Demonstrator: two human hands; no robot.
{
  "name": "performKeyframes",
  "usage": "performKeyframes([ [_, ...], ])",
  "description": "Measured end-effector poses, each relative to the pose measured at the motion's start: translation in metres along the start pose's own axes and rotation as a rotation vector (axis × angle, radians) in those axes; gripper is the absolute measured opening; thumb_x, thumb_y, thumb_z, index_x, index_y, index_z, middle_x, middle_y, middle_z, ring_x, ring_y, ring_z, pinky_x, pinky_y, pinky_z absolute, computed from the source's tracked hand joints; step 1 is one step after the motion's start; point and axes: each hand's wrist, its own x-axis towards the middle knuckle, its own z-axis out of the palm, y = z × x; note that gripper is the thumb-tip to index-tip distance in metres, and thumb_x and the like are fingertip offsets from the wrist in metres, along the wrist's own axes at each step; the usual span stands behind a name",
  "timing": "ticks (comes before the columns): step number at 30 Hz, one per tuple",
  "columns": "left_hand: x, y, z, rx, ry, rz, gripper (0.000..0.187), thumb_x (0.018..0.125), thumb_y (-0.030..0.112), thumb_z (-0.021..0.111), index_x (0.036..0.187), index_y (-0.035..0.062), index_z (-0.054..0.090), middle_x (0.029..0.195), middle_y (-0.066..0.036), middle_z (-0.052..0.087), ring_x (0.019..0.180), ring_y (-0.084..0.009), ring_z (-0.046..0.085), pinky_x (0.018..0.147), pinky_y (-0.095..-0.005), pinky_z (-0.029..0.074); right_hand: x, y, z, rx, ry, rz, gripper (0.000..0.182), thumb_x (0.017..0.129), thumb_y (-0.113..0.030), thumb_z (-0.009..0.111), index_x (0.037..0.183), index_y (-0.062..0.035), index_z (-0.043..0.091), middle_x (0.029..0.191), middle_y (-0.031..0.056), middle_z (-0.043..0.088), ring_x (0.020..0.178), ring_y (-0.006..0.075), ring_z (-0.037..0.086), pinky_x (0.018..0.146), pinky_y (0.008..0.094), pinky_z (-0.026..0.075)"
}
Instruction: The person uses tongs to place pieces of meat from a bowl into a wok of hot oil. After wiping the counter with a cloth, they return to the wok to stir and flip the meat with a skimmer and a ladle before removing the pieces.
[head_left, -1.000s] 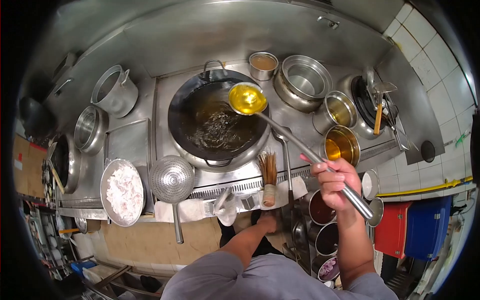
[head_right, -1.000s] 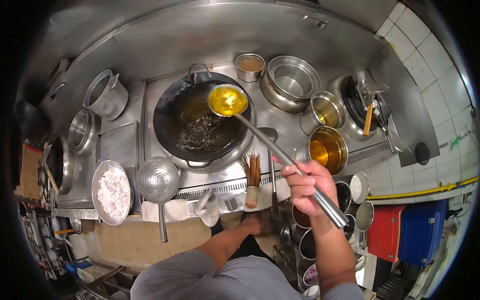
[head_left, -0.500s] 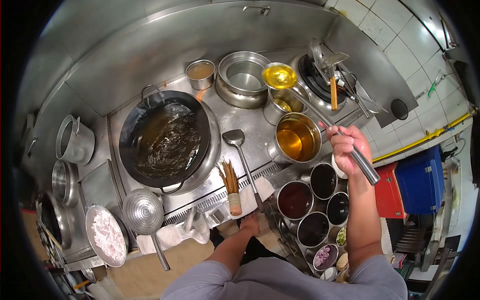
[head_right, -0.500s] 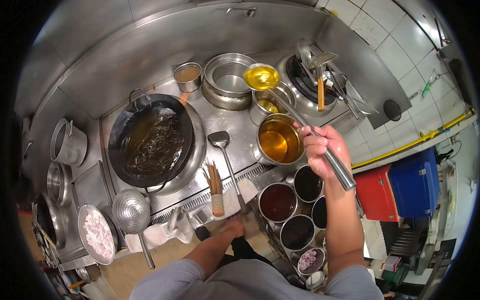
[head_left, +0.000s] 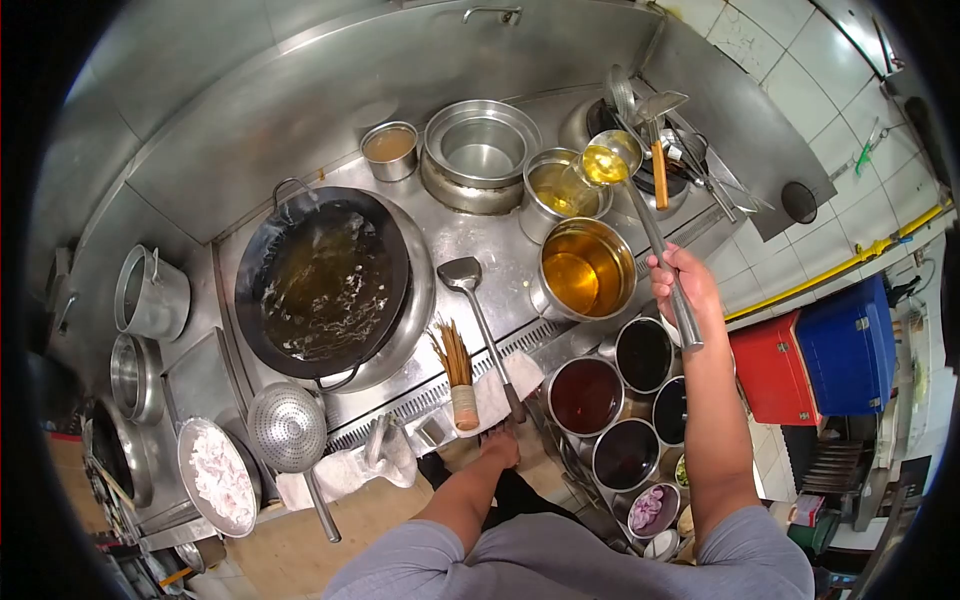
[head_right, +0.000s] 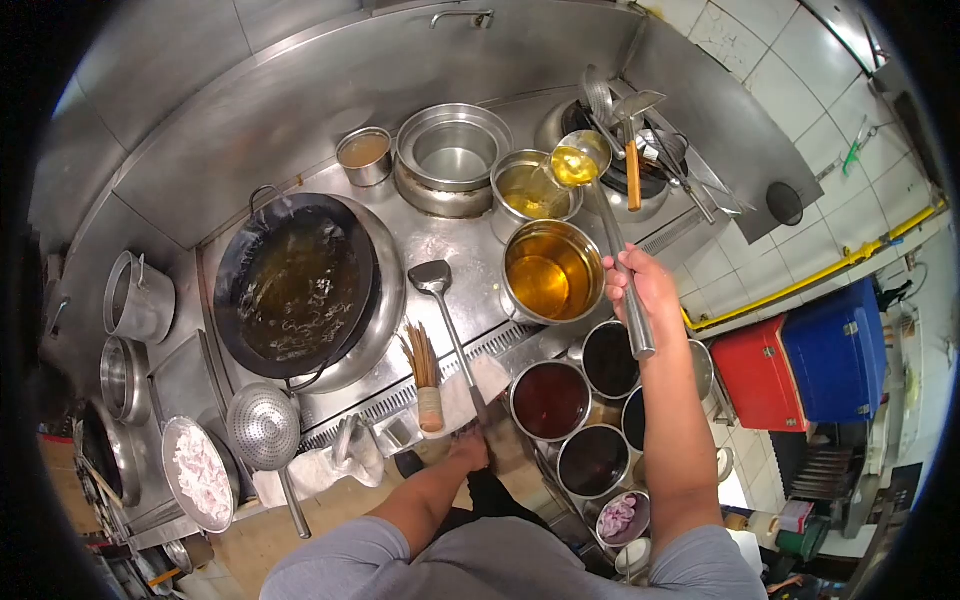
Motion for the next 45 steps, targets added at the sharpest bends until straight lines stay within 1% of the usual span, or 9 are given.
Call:
performKeyframes([
  [9, 0.023, -0.005, 0.015, 0.042, -0.019, 0.006, 0.086, 0.089, 0.030, 0.066, 0.159, -0.0003, 0.027, 0.158, -0.023, 0.042, 0.146, -0.0392, 0.042, 0.119, -0.0510, 0.038, -0.013, 0.028, -0.001, -0.474, -0.001, -0.173, 0.078, 0.094, -0.002, 0.056, 0.163, 0.0013, 0.019, 0.088, 0.0073, 0.061, 0.055, 0.0113, 0.052, 0.046, 0.0267, 0.045],
  [18, 0.017, -0.010, 0.007, -0.100, -0.155, -0.025, 0.078, 0.094, 0.025, 0.056, 0.160, -0.0030, 0.026, 0.166, -0.021, 0.033, 0.152, -0.0357, 0.035, 0.125, -0.0554, 0.023, -0.069, 0.227, 0.018, -0.854, -0.147, -0.522, 0.068, 0.096, 0.003, 0.062, 0.158, 0.0014, 0.035, 0.102, 0.0011, 0.060, 0.080, 0.0066, 0.056, 0.072, 0.0217, 0.052],
  [22, -0.017, -0.017, 0.004, -0.011, -0.114, 0.086, 0.081, 0.088, 0.022, 0.063, 0.158, -0.0033, 0.033, 0.170, -0.021, 0.021, 0.153, -0.0377, 0.030, 0.125, -0.0504, 0.026, -0.069, 0.286, 0.013, -1.182, -0.168, -0.416, 0.070, 0.091, -0.002, 0.063, 0.155, 0.0041, 0.037, 0.125, 0.0288, 0.062, 0.117, 0.0425, 0.062, 0.102, 0.0460, 0.049],
  [28, -0.050, -0.055, 0.010, -0.091, -0.041, 0.327, 0.051, 0.084, 0.028, 0.069, 0.121, -0.0065, 0.063, 0.110, -0.030, 0.071, 0.103, -0.0459, 0.068, 0.092, -0.0519, 0.054, -0.048, 0.352, -0.016, -1.438, -0.205, -0.356, 0.078, 0.088, -0.005, 0.060, 0.157, 0.0088, 0.026, 0.115, 0.0329, 0.058, 0.106, 0.0497, 0.060, 0.096, 0.0501, 0.050],
  [31, -0.095, -0.076, -0.009, -0.190, -0.039, 0.269, 0.049, 0.085, 0.032, 0.070, 0.120, -0.0019, 0.066, 0.115, -0.030, 0.069, 0.105, -0.0466, 0.067, 0.093, -0.0515, 0.054, -0.029, 0.295, -0.004, -1.442, -0.558, -0.137, 0.069, 0.087, -0.009, 0.068, 0.149, 0.0091, 0.041, 0.125, 0.0364, 0.059, 0.118, 0.0501, 0.058, 0.107, 0.0480, 0.046],
  [34, -0.171, -0.086, -0.042, -0.311, 0.162, 0.181, 0.057, 0.085, 0.037, 0.075, 0.127, 0.0001, 0.065, 0.117, -0.027, 0.070, 0.103, -0.0437, 0.070, 0.092, -0.0486, 0.055, 0.031, 0.182, 0.001, -1.222, -0.069, -0.877, 0.059, 0.088, -0.015, 0.074, 0.141, -0.0018, 0.053, 0.132, 0.0233, 0.061, 0.126, 0.0394, 0.058, 0.111, 0.0463, 0.044],
  [38, -0.252, -0.090, -0.078, -0.744, 0.083, -0.092, 0.060, 0.093, 0.027, 0.075, 0.142, -0.0010, 0.057, 0.128, -0.019, 0.070, 0.101, -0.0281, 0.074, 0.087, -0.0379, 0.058, 0.230, 0.043, -0.069, -1.085, 0.726, -0.891, 0.061, 0.083, -0.020, 0.078, 0.132, 0.0064, 0.054, 0.126, 0.0298, 0.063, 0.119, 0.0418, 0.062, 0.102, 0.0470, 0.049],
  [43, -0.315, -0.065, -0.127, -1.171, 0.104, -0.231, 0.051, 0.095, 0.010, 0.071, 0.141, -0.0049, 0.055, 0.130, -0.015, 0.069, 0.093, -0.0241, 0.076, 0.082, -0.0318, 0.059, 0.364, -0.023, -0.158, -1.082, 0.676, -0.620, 0.064, 0.081, -0.029, 0.080, 0.127, 0.0087, 0.057, 0.113, 0.0297, 0.066, 0.101, 0.0408, 0.070, 0.087, 0.0494, 0.056],
  [45, -0.326, -0.061, -0.134, -1.197, 0.161, -0.224, 0.050, 0.095, 0.007, 0.070, 0.141, -0.0044, 0.056, 0.127, -0.014, 0.069, 0.090, -0.0224, 0.076, 0.081, -0.0303, 0.058, 0.357, -0.041, -0.152, -0.832, 0.340, -0.098, 0.041, 0.088, -0.033, 0.082, 0.100, 0.0019, 0.065, 0.082, 0.0108, 0.066, 0.065, 0.0237, 0.064, 0.056, 0.0413, 0.053],
])
